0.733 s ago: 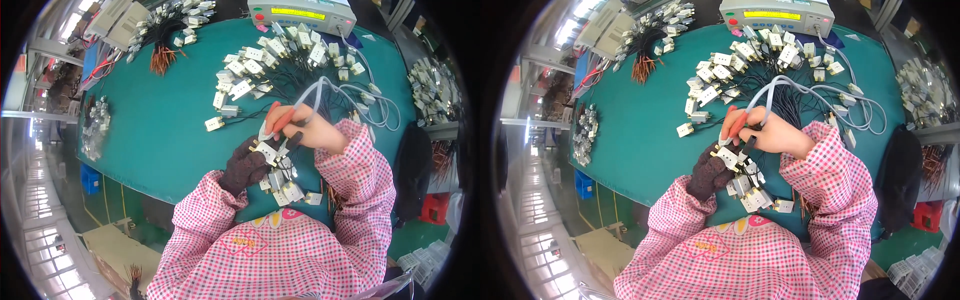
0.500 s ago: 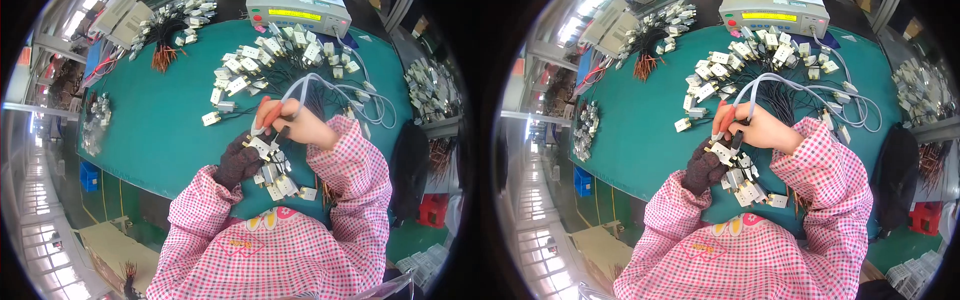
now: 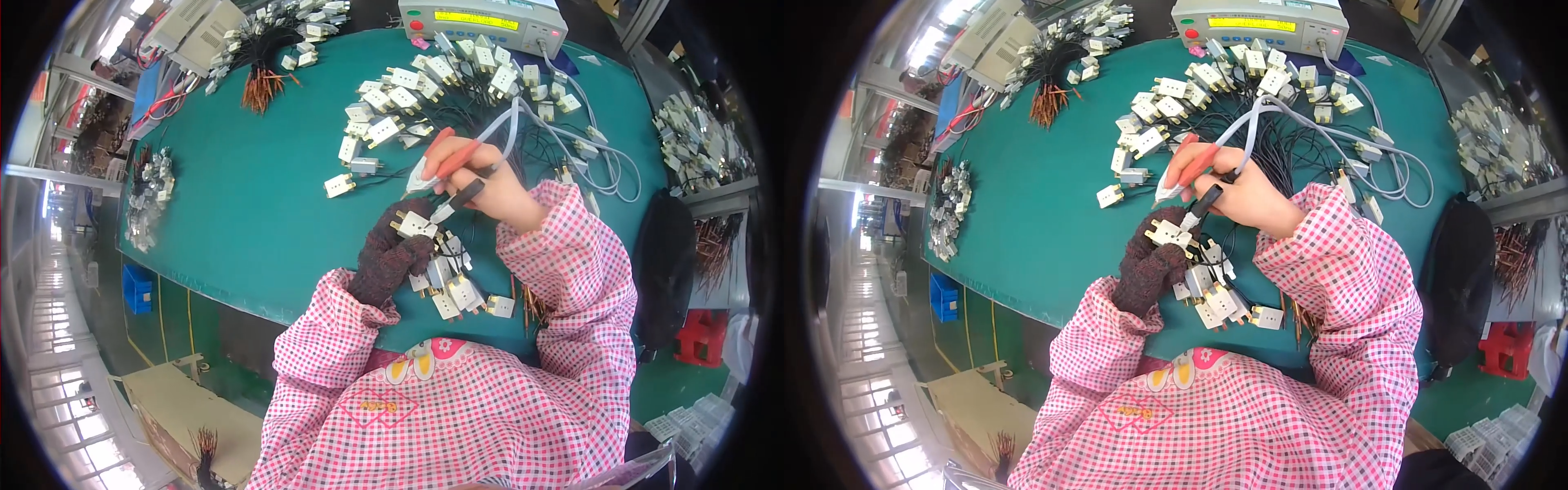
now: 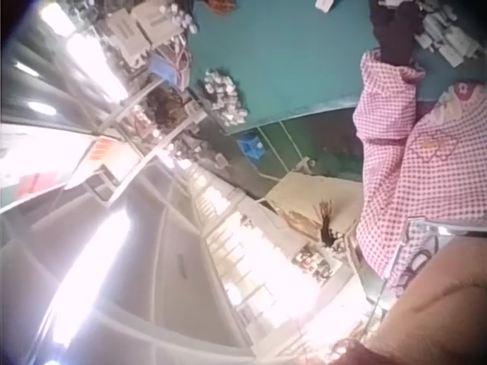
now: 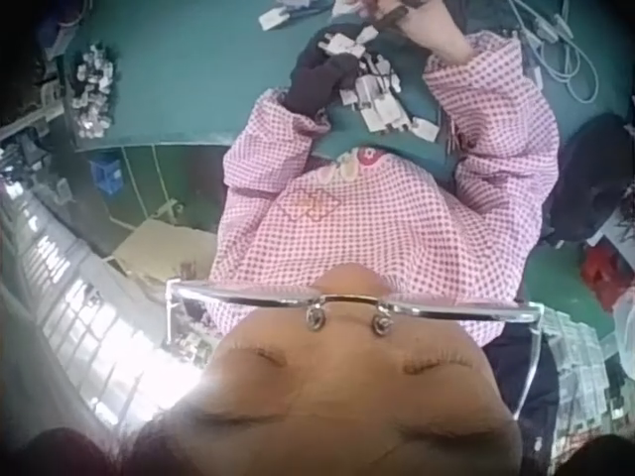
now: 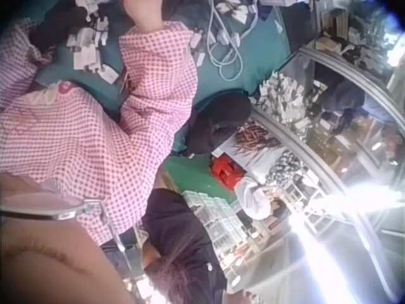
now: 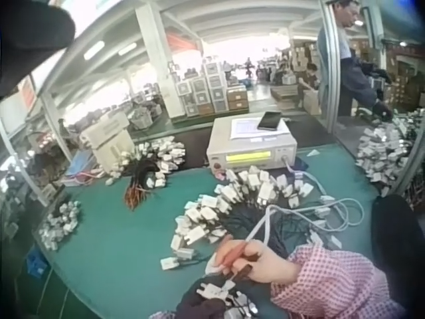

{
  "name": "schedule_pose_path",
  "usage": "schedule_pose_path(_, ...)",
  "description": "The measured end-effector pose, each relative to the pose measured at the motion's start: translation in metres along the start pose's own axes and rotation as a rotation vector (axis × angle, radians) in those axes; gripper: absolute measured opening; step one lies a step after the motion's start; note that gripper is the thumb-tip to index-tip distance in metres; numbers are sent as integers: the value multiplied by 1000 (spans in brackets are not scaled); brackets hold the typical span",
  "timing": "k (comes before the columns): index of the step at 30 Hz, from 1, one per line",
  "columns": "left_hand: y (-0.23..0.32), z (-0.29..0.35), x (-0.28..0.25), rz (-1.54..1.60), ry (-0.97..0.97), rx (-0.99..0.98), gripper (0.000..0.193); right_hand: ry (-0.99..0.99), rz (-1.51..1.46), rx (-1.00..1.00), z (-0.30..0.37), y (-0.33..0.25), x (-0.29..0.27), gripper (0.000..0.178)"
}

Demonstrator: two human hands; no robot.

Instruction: Assembling and bundling large sets of electrical wires and connectors on a production line.

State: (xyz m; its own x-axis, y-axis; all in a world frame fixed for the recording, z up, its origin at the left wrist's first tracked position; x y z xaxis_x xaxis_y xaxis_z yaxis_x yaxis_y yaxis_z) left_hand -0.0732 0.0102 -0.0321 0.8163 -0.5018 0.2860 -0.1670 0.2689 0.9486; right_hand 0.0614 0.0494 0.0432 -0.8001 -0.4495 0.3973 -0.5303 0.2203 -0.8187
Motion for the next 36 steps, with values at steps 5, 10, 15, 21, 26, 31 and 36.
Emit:
schedule_pose_path(5, -2, 2, 2, 37, 7, -34, 47, 10, 30, -31, 1, -3, 2, 10)
schedule_pose_path(10, -2, 3, 1, -1, 17, -86, 48, 4, -1, -41, 1, -3, 2, 9)
schedule_pose_path(15, 3, 2, 4, 0, 2, -79, 46, 23, 49, -11, 2, -6, 2, 12)
schedule_pose_path(21, 3, 3, 4, -20, 22, -85, 45, -2, 105, 66, 1, -6, 4, 14)
schedule_pose_path(26, -11, 4, -5, -86, 72, -128, 47, -144, 273, -104, 0, -14, 22, 11)
schedule_pose_path(31, -10, 4, -1, -90, 81, -159, 49, -119, 225, -7, -1, -12, 24, 10)
schedule_pose_path(36, -13, 4, 0, -51, 110, -139, 50, -131, 267, -23, 0, -12, 24, 11)
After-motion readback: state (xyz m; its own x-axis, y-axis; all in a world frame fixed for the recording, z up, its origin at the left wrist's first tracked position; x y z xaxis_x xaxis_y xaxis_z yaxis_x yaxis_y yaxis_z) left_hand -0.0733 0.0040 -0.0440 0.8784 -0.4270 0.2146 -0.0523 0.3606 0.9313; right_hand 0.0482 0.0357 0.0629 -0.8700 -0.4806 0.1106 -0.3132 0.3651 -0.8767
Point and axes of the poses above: each hand's wrist, its own z-axis away from the middle knuckle, its own x-axis out of the palm, y = z × x, the point moved 8 cm from there along -z, towards the middle knuckle, and after that the axes turned 11 degrees about -z, right-handed, at the moved point
